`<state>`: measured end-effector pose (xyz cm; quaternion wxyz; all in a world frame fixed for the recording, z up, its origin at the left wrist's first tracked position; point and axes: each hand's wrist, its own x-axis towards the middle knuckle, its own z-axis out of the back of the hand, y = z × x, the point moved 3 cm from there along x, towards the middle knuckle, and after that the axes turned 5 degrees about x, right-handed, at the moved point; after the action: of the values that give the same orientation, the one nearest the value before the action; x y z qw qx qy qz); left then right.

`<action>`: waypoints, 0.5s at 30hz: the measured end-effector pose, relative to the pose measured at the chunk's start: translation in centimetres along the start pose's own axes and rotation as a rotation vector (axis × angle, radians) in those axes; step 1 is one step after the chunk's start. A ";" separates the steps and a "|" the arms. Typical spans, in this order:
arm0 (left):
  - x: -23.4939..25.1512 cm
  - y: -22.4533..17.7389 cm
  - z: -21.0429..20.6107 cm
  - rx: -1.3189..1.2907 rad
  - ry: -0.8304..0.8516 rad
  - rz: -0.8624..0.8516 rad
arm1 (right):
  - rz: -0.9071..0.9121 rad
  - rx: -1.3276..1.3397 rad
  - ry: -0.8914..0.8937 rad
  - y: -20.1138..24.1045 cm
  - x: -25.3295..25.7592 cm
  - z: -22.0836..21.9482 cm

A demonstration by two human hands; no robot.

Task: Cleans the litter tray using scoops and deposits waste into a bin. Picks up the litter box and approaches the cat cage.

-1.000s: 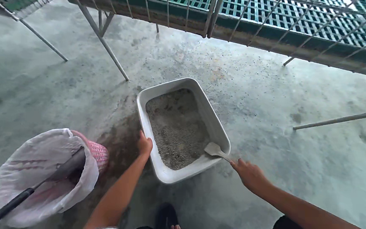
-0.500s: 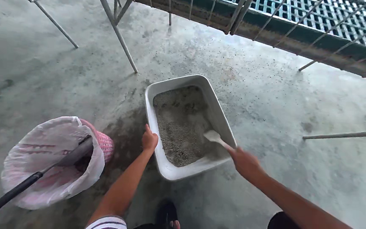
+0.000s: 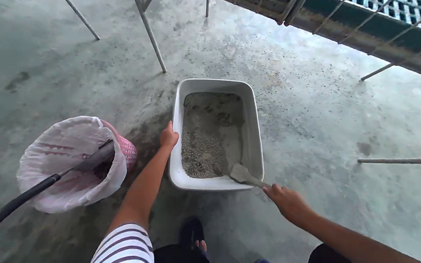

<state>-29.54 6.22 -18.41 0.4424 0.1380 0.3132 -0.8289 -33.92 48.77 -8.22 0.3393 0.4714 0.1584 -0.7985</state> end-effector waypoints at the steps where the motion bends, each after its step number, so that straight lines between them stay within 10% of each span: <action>1: 0.2 0.0 -0.1 -0.014 -0.004 0.004 | 0.006 0.001 0.007 0.5 0.3 -0.7; 15: 0.2 -0.4 0.0 0.058 0.001 0.014 | -0.103 0.220 -0.109 4.8 6.2 1.7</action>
<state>-29.97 6.28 -18.33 0.4438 0.1536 0.2882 -0.8345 -33.69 41.87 -12.39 0.2520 0.4527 0.0752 -0.8520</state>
